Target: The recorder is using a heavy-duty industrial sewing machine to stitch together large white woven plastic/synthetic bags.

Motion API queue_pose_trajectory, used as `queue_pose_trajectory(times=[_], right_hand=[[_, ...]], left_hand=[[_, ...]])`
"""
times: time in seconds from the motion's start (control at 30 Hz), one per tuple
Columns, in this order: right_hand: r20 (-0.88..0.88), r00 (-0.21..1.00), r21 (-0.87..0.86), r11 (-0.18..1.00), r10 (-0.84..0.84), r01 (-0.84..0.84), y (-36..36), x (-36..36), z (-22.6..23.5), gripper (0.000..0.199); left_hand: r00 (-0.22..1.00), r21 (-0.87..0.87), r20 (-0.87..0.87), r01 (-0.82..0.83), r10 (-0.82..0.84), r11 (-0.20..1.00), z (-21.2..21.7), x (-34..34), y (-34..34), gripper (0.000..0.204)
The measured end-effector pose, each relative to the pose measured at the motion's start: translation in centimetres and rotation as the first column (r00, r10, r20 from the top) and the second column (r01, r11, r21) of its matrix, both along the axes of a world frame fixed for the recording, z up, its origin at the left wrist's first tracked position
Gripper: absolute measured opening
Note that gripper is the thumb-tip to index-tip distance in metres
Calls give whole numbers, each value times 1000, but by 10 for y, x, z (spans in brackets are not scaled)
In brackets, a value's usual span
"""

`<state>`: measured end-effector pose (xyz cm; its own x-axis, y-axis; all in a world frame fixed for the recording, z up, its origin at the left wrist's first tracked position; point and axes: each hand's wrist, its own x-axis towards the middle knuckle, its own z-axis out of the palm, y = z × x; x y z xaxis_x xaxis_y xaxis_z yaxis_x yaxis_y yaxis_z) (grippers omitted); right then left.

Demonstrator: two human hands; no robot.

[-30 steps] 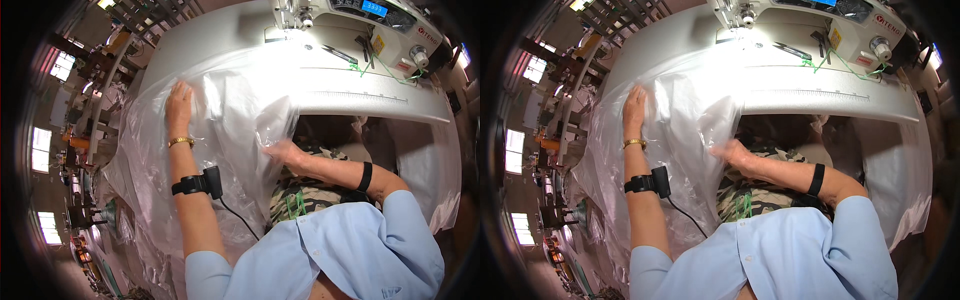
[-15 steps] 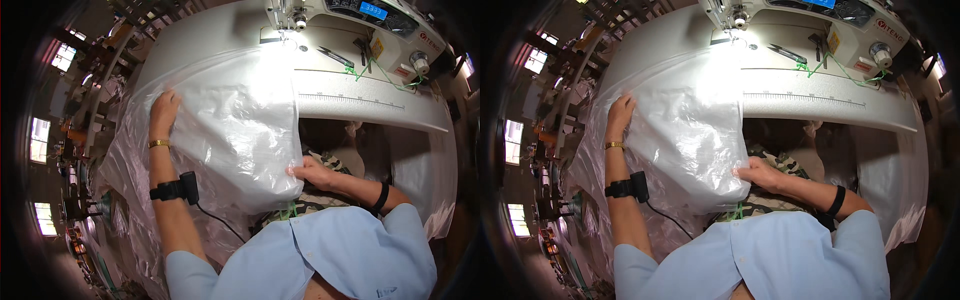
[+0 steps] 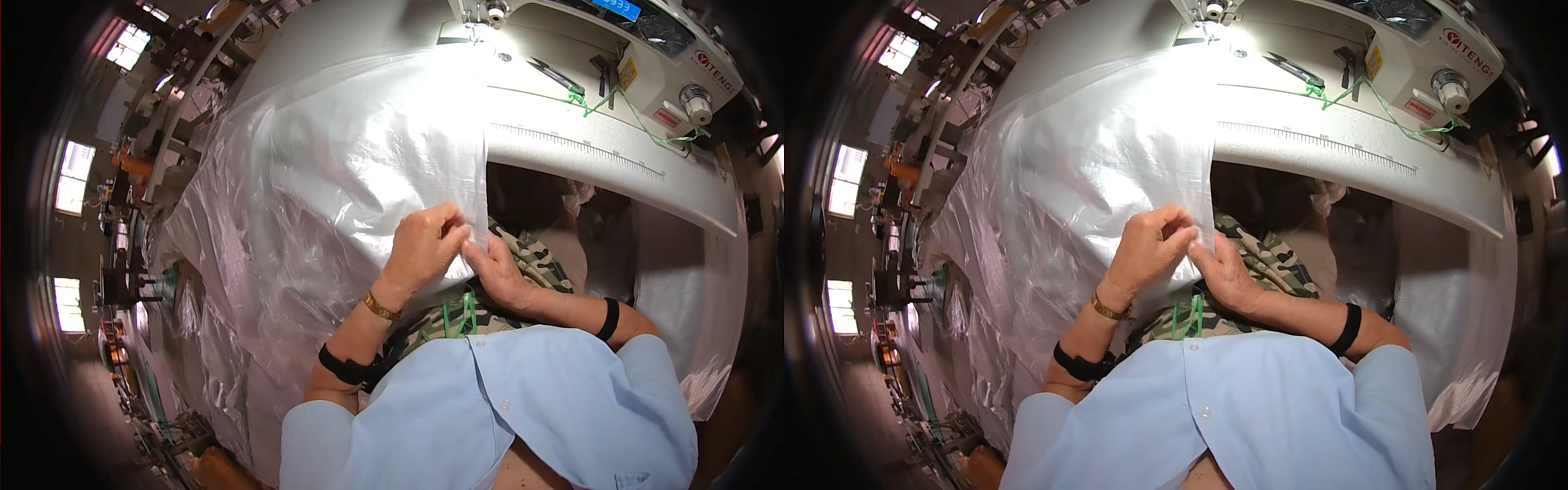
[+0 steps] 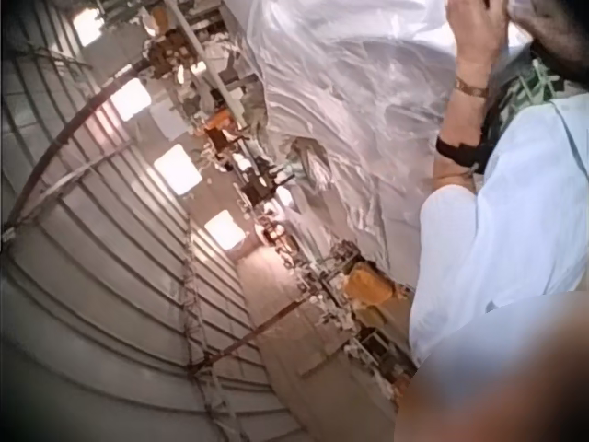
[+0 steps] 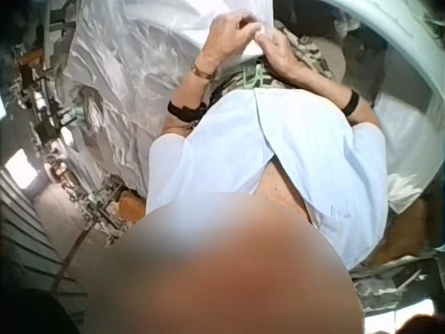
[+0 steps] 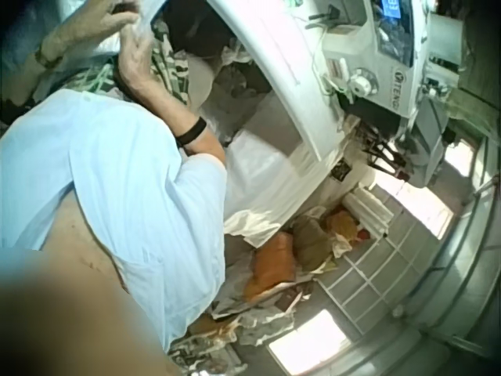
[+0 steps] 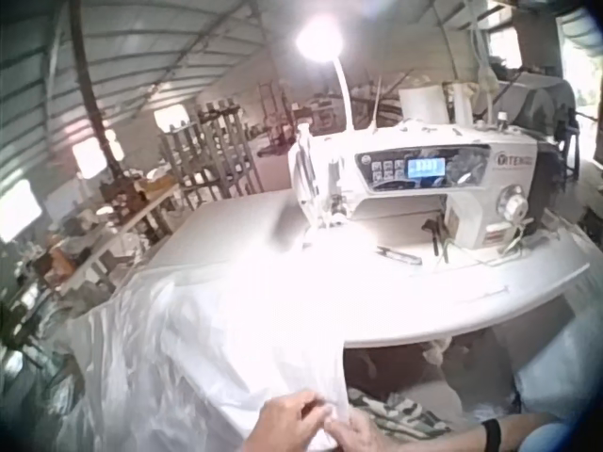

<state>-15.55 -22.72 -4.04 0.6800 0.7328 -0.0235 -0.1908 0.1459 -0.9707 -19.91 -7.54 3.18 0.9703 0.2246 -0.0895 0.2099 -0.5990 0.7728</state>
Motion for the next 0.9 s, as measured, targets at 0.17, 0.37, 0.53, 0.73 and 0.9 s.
queue_pose_trajectory(times=[0.17,0.37,0.53,0.73,0.9], right_hand=[[53,995,-123,989,88,-81,-16,-4,14,32],[185,981,-100,994,65,-47,-15,-10,21,25],[307,945,-135,988,112,-74,-17,-16,27,21],[505,837,-205,971,209,-119,-10,-17,32,15],[708,670,-221,971,222,-88,3,-12,33,14]], left_hand=[[969,-6,244,-41,41,999,4,-11,-11,13],[977,69,211,-2,-12,998,12,-11,-14,13],[981,103,185,35,-54,994,12,-14,-12,11],[954,6,287,87,-85,996,14,-18,-1,7],[932,-70,362,48,-19,996,6,-24,6,8]])
